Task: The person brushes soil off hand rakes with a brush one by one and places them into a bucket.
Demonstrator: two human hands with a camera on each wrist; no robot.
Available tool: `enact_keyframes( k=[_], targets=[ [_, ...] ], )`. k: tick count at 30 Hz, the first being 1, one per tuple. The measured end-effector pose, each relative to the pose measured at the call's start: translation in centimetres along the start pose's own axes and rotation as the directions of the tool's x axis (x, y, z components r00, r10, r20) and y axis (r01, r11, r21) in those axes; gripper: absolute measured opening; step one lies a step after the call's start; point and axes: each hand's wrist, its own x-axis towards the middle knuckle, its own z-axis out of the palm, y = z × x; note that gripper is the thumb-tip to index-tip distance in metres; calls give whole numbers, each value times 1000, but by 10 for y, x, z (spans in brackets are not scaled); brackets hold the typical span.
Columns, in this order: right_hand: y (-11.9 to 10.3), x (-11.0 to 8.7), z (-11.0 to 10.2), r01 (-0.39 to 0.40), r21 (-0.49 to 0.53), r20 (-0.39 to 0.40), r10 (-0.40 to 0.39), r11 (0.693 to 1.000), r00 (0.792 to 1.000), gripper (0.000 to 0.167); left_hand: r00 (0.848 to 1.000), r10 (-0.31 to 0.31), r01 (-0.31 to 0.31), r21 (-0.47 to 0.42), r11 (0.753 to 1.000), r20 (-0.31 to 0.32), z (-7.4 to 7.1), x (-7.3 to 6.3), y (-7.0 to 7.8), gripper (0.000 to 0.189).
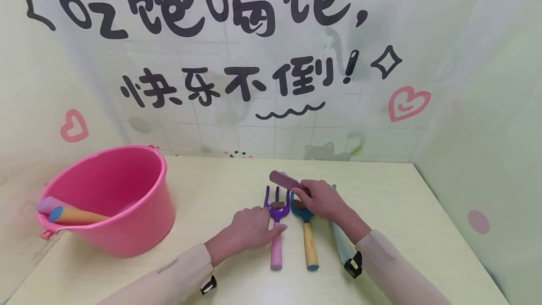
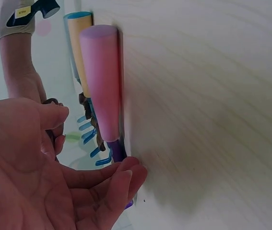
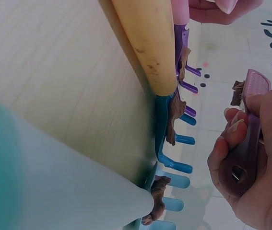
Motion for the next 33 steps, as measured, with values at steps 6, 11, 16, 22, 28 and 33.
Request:
enact_keyframes(
  k=[6,11,16,22,28,33],
  targets=[
    [1,1,1,20,0,-14,-20,1000,1000,31,1000,14,-16,85,996,22,7,12,6,63],
    [1,2,1,28,-3,-15,-28,1000,999,31,1000,21,-24,160,987,21,11,19,13,69],
    [0,3,1,41,2,-12,-41,999,999,31,999,-11,4,210,978,37,15,23,15,67],
    [0,3,2,39,15,-9,-39,999,999,31,999,-31,24,270,962,23,21,25,17,63],
    [0,2,3,34,11,-9,-34,999,999,31,999,-28,13,316,949,41,24,25,17,49],
    [1,1,4,40,6,-16,-40,999,999,32,999,-27,16,226,974,43,26,25,13,37]
  ],
)
